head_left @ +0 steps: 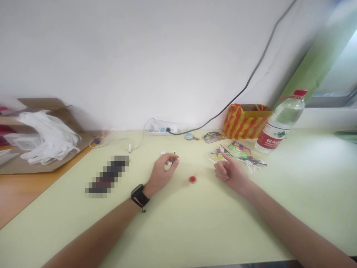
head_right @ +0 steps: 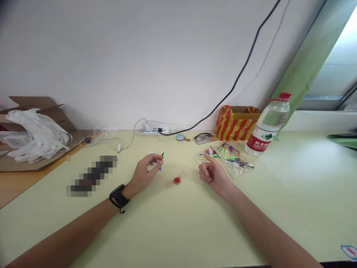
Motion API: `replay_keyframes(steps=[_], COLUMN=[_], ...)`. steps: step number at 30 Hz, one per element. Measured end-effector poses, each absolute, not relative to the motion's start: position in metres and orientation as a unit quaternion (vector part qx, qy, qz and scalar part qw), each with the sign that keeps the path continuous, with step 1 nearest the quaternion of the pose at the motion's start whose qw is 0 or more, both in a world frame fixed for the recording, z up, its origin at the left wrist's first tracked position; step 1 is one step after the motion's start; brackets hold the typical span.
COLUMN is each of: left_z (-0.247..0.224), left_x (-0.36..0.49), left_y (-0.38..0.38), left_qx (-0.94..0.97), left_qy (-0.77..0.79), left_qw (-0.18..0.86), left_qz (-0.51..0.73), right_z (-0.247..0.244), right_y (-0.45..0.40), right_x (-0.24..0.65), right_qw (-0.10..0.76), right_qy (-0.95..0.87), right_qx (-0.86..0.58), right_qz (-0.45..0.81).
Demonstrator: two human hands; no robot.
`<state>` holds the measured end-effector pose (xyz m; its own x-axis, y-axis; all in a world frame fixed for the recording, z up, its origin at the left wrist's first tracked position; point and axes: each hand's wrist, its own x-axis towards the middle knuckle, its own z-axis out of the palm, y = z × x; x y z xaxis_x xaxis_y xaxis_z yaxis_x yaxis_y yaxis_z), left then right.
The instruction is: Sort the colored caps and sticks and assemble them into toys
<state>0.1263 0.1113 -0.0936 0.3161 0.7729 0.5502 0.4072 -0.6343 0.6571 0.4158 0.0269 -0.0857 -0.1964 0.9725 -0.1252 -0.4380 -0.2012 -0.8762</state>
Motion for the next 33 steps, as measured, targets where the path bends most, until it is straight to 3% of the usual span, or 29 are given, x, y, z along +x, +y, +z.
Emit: replay_keyframes(steps=[8, 13, 23, 33], left_z=[-0.088, -0.089, -0.085, -0.09], left_x=[0.079, 0.055, 0.074, 0.077], left_y=[0.167, 0.181, 0.152, 0.156], left_qx=[0.689, 0.698, 0.862, 0.87], left_qy=[0.484, 0.537, 0.412, 0.415], left_qw=[0.164, 0.146, 0.054, 0.065], left_qz=[0.514, 0.45, 0.291, 0.259], right_z=[-0.091, -0.092, -0.092, -0.095], right_y=[0.033, 0.033, 0.031, 0.031], right_x=[0.415, 0.416, 0.415, 0.415], right_qw=[0.497, 0.482, 0.46, 0.458], right_qy=[-0.35, -0.354, -0.38, -0.403], right_qx=[-0.463, -0.483, -0.505, -0.504], right_qz=[0.645, 0.639, 0.624, 0.612])
